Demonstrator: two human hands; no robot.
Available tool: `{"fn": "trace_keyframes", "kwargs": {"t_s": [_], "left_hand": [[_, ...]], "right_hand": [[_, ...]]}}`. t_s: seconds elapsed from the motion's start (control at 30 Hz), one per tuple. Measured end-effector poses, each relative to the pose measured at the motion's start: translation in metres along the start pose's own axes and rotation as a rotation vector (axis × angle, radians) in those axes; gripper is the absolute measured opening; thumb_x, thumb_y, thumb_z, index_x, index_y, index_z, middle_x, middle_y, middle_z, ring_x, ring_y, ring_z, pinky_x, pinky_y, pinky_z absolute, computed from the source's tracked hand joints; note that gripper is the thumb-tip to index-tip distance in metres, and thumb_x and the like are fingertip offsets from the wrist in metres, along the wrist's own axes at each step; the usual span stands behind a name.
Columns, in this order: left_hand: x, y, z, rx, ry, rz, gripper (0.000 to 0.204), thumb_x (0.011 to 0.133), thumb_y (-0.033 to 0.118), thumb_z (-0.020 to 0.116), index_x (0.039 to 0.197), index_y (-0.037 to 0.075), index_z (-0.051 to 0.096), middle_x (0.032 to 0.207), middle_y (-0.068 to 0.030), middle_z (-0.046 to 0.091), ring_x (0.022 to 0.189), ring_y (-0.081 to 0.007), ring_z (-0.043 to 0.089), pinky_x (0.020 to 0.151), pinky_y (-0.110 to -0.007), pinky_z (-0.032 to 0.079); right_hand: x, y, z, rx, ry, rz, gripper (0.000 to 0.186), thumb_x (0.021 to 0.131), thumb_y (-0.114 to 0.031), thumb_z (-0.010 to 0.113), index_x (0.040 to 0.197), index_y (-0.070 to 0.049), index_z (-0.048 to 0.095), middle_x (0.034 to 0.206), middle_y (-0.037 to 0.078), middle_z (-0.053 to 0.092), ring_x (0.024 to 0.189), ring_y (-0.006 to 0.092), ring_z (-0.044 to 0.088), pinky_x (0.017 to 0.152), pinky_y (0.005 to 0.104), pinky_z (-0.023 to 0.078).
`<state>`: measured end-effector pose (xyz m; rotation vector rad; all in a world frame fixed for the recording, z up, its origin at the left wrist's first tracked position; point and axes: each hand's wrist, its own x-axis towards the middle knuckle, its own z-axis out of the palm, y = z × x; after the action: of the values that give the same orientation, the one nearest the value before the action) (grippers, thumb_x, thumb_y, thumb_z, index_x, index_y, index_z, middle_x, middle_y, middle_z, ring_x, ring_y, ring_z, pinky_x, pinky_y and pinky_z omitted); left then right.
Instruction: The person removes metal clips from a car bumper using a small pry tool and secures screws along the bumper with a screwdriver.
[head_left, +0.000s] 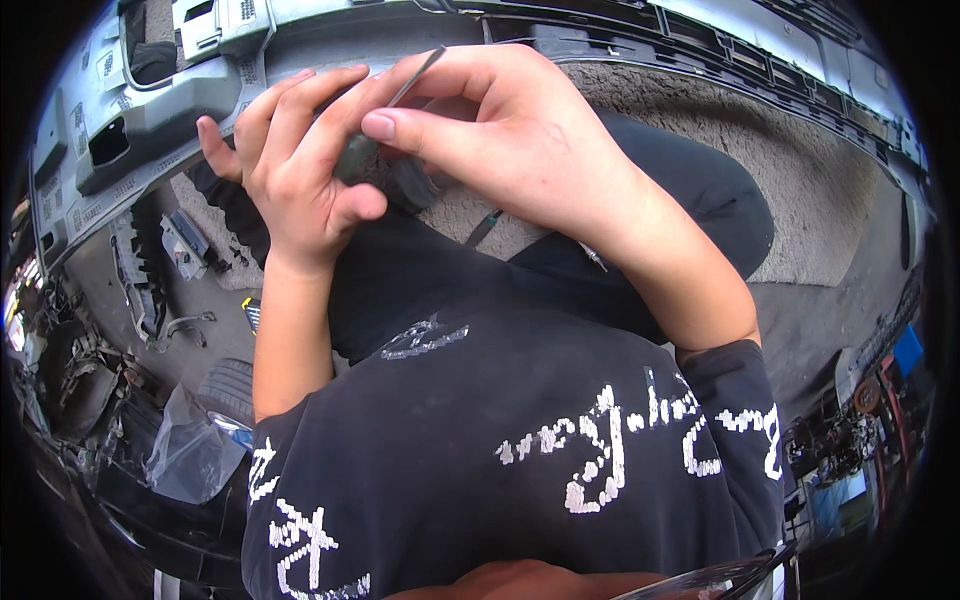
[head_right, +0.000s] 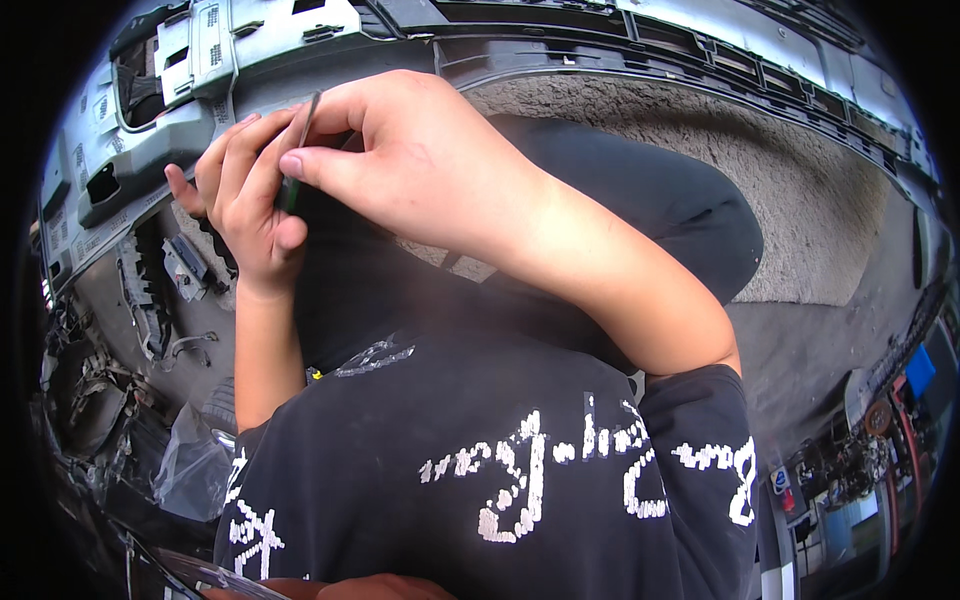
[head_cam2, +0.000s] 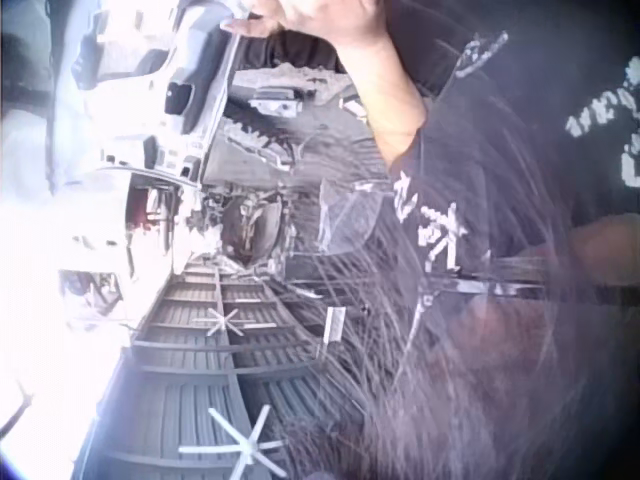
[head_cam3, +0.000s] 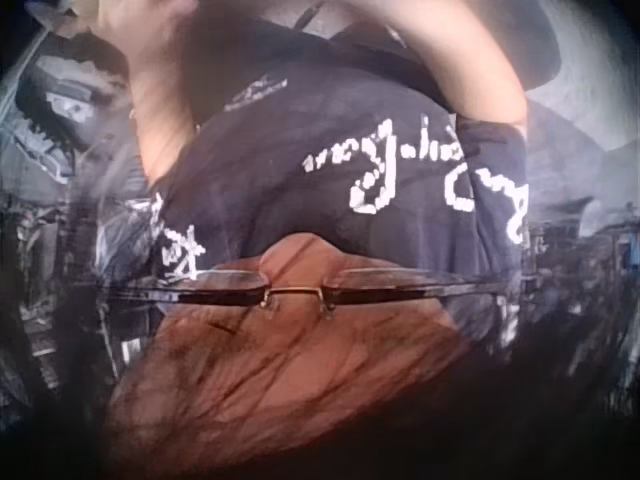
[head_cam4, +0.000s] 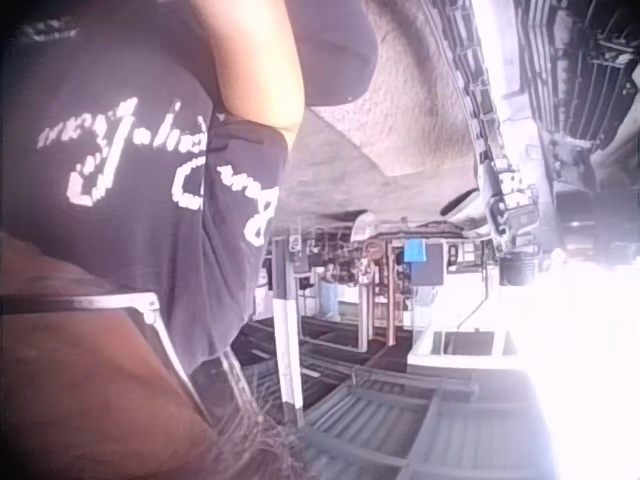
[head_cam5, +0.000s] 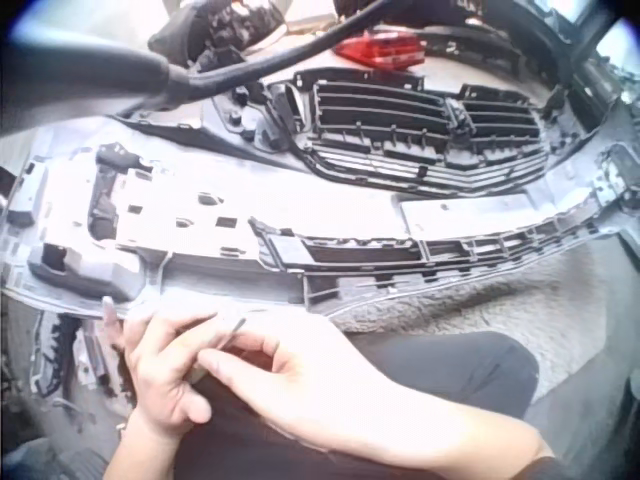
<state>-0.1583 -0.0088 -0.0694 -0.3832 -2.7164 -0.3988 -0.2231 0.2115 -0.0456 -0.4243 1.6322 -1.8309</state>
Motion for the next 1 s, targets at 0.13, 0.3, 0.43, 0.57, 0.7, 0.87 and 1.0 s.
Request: {"fn": "trace_keyframes", "kwargs": {"t_s": [0.13, 0.3, 0.43, 0.57, 0.7, 0.87, 1.0], "left_hand": [[-0.002, 0.001, -0.005, 0.143, -0.046, 0.057, 0.046, 0.107, 0.064, 0.051, 0.124, 0.036, 0.083, 0.121, 0.0138, 0.075, 0.123, -0.0100, 0.062, 0.133, -0.048, -0.002], [0.007, 0.017, -0.024, 0.132, 0.013, 0.086, 0.036, 0.102, 0.048, 0.066, 0.129, 0.028, 0.081, 0.126, 0.0099, 0.074, 0.123, -0.0135, 0.063, 0.134, -0.048, 0.004], [-0.018, 0.045, -0.032, -0.233, 0.207, 0.238, 0.027, 0.081, 0.007, 0.074, 0.106, 0.014, 0.079, 0.102, -0.0012, 0.075, 0.101, -0.0234, 0.069, 0.112, -0.046, 0.047], [-0.058, 0.096, 0.027, -0.484, -0.459, 0.286, 0.034, 0.085, 0.016, 0.082, 0.117, 0.011, 0.075, 0.105, -0.0047, 0.072, 0.099, -0.0274, 0.068, 0.095, -0.041, 0.052], [-0.110, 0.104, 0.086, -0.486, -0.510, 0.365, 0.038, 0.086, 0.022, 0.084, 0.122, 0.016, 0.074, 0.108, -0.0031, 0.071, 0.103, -0.0266, 0.068, 0.097, -0.042, 0.053], [-0.132, 0.123, 0.111, -0.276, -0.515, 0.203, 0.041, 0.089, 0.023, 0.083, 0.127, 0.015, 0.068, 0.100, -0.0066, 0.070, 0.098, -0.0285, 0.069, 0.093, -0.041, 0.054], [-0.134, 0.124, 0.115, -0.167, -0.870, 0.099, 0.036, 0.095, 0.030, 0.078, 0.122, 0.010, 0.065, 0.096, -0.0125, 0.074, 0.089, -0.0327, 0.075, 0.078, -0.047, 0.060]], "right_hand": [[-0.019, 0.016, 0.011, 0.099, 0.083, -0.011, 0.022, 0.104, -0.013, 0.070, 0.116, 0.003, 0.080, 0.101, 0.009, 0.083, 0.094, 0.0121, 0.075, 0.086, 0.0283, 0.059], [-0.057, 0.022, -0.012, 0.310, 0.390, -0.125, 0.026, 0.116, -0.023, 0.054, 0.115, -0.003, 0.070, 0.116, 0.014, 0.079, 0.099, 0.0199, 0.076, 0.094, 0.0353, 0.060], [-0.094, 0.023, -0.099, 0.348, 0.509, -0.230, 0.025, 0.116, -0.024, 0.054, 0.106, -0.005, 0.066, 0.089, 0.006, 0.071, 0.073, 0.0139, 0.064, 0.071, 0.0263, 0.054], [-0.091, 0.073, -0.129, -0.708, 0.977, -0.420, 0.020, 0.112, -0.021, 0.065, 0.106, -0.003, 0.073, 0.082, -0.001, 0.066, 0.071, 0.0075, 0.057, 0.067, 0.0226, 0.046], [-0.075, 0.087, -0.129, -0.086, 0.952, -0.463, 0.034, 0.119, -0.030, 0.051, 0.112, -0.004, 0.072, 0.080, -0.005, 0.055, 0.067, 0.0023, 0.043, 0.059, 0.0196, 0.034], [-0.080, 0.085, -0.150, -0.127, 1.056, -0.548, 0.035, 0.119, -0.030, 0.048, 0.110, -0.004, 0.070, 0.080, -0.003, 0.057, 0.067, 0.0038, 0.048, 0.058, 0.0199, 0.038], [-0.085, 0.090, -0.164, 0.174, 1.088, -0.405, 0.038, 0.120, -0.029, 0.046, 0.108, -0.003, 0.069, 0.078, -0.001, 0.059, 0.060, 0.0066, 0.049, 0.054, 0.0231, 0.042]]}}
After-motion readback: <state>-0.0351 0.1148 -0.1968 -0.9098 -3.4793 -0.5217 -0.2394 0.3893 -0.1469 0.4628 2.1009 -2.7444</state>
